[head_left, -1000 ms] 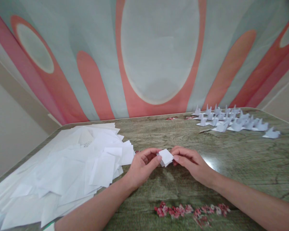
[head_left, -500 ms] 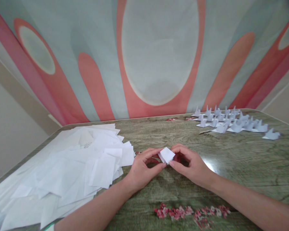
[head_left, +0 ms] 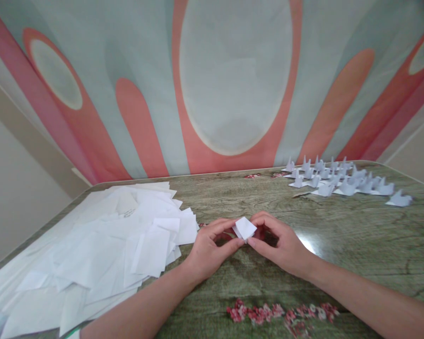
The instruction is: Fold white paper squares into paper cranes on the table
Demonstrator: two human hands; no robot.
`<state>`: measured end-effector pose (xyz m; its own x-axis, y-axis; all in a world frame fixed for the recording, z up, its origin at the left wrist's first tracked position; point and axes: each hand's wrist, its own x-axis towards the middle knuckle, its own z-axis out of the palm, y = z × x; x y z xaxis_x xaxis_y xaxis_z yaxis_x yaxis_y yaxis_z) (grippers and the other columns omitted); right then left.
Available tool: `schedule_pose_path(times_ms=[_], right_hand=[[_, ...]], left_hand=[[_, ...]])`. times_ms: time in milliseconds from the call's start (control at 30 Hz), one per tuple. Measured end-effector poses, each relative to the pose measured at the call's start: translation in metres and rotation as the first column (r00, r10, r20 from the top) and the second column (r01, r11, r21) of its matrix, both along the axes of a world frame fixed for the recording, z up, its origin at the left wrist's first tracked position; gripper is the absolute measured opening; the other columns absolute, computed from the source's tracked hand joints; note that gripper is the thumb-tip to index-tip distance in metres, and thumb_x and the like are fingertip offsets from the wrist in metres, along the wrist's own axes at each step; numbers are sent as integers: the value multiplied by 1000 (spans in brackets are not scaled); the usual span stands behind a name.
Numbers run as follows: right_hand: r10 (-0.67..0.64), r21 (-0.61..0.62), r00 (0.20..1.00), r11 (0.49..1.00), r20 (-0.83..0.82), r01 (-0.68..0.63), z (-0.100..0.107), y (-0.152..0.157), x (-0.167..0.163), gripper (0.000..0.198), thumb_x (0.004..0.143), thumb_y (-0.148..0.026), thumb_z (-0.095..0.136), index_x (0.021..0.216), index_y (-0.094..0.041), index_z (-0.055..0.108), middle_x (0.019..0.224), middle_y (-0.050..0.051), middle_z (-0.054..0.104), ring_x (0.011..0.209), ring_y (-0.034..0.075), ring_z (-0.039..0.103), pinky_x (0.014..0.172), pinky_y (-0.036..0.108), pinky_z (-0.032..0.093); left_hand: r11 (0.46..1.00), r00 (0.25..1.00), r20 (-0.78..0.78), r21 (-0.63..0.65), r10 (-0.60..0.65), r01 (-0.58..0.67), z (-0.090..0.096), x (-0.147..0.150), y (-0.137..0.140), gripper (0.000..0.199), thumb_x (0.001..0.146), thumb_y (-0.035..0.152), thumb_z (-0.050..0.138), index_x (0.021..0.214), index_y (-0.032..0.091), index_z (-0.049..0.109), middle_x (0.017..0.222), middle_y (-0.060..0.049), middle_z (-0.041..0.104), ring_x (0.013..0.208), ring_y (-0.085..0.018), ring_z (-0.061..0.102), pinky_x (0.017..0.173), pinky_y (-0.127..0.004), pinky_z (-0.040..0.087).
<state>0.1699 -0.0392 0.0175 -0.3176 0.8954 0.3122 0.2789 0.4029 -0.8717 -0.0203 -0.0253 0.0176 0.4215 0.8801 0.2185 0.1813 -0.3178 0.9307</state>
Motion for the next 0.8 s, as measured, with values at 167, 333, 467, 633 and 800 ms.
schedule_pose_path(times_ms=[167, 333, 467, 633, 800], right_hand=[[4, 21, 1000, 1000, 8, -4, -2, 0, 0, 11, 79, -19, 56, 88, -19, 51, 87, 2, 48, 71, 13, 49, 62, 24, 40], [-9, 24, 1000, 1000, 9, 8, -2, 0, 1, 6, 81, -19, 52, 87, -19, 53, 87, 3, 50, 72, 13, 49, 63, 25, 40], [-30, 7, 1000, 1000, 7, 30, -3, 2, 3, 5, 83, -21, 51, 83, -18, 55, 85, 3, 51, 75, 15, 50, 66, 26, 40], [-54, -33, 999, 998, 9, 54, -5, 6, 3, 12, 83, -22, 49, 75, -17, 57, 81, 3, 52, 74, 15, 51, 66, 26, 40], [-64, -46, 997, 997, 51, 66, -6, 8, 3, 15, 82, -20, 49, 71, -17, 57, 77, 2, 54, 72, 15, 52, 66, 26, 40]], left_hand=[[1000, 1000, 1, 6, 12, -12, 1, 1, 0, 26, 77, 25, 62, 102, 19, 64, 97, -6, 60, 88, -17, 57, 74, -26, 48], [1000, 999, -19, -8, 27, -27, 6, 1, -1, 22, 80, 27, 58, 100, 19, 64, 92, -4, 60, 80, -14, 57, 69, -23, 47], [999, 998, -43, -13, 49, -49, 7, 1, 0, 22, 80, 28, 57, 98, 17, 65, 93, -5, 62, 81, -15, 58, 72, -23, 46], [992, 993, -48, -62, 108, -111, 0, 1, 2, 21, 81, 31, 56, 91, 16, 66, 88, -5, 64, 80, -15, 59, 71, -24, 47], [992, 994, -13, -59, 110, -110, -7, 1, 1, 28, 68, 28, 70, 92, 16, 64, 88, -5, 63, 73, -15, 60, 67, -24, 49]])
